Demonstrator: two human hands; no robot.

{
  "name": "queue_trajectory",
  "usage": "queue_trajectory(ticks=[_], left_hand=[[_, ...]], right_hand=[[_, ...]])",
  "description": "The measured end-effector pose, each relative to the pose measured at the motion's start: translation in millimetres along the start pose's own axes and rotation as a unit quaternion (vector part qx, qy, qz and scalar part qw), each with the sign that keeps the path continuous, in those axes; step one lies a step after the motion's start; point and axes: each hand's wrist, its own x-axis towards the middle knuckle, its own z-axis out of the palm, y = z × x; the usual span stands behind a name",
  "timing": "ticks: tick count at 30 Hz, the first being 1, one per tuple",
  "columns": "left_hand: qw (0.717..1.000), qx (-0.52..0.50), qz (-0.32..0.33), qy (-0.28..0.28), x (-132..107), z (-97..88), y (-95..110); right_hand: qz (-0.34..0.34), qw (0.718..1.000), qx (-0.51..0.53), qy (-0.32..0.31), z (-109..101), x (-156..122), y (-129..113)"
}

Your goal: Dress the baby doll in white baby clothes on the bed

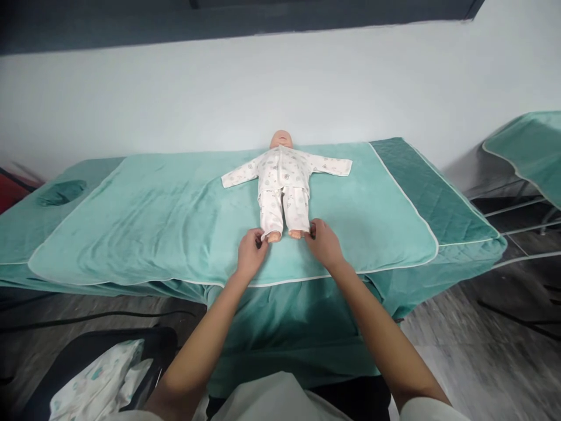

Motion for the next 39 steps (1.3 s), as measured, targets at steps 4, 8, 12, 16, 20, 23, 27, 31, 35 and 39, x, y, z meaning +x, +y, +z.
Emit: queue_trajectory(ticks=[4,8,12,16,20,23,27,31,35,39], left_hand=[[0.999,-0.051,-0.012,0.014,-3.1,-1.7,1.9],[0.995,-0.059,0.049,0.071,-3.7,-12.0,8.0],[0.985,-0.012,0.147,0.091,6.1,-15.5,27.3],[0.98,0.054,0.192,0.012,21.9,-8.0,53.0],[0.973,0.104,0.201,-0.05,29.1,1.0,65.6],[0.973,0.115,0.187,-0.069,27.4,5.1,70.0],[0.978,0.12,0.155,-0.078,25.8,7.2,77.5],[0.974,0.143,0.163,-0.067,29.3,4.6,76.2],[0.965,0.142,0.219,-0.018,28.2,1.3,64.6],[0.953,0.134,0.273,0.0,18.4,3.5,60.5]], right_hand=[[0.013,0.999,-0.021,-0.047,-4.1,-0.7,-9.0],[-0.072,0.996,0.014,-0.046,-10.6,-2.9,-19.2],[-0.105,0.993,0.05,-0.01,-9.2,-1.5,-21.6],[-0.133,0.989,0.056,0.014,-7.6,0.1,-19.4],[-0.168,0.985,0.035,0.022,-10.4,-3.0,-15.4],[-0.174,0.984,0.029,0.024,-13.2,-4.8,-14.8],[-0.172,0.984,0.028,0.047,-16.2,-4.5,-20.6],[-0.206,0.977,-0.008,0.045,-18.5,-4.6,-23.6],[-0.184,0.98,-0.073,0.008,-16.8,-5.0,-19.1],[-0.138,0.979,-0.136,-0.059,-8.1,-5.5,-17.2]])
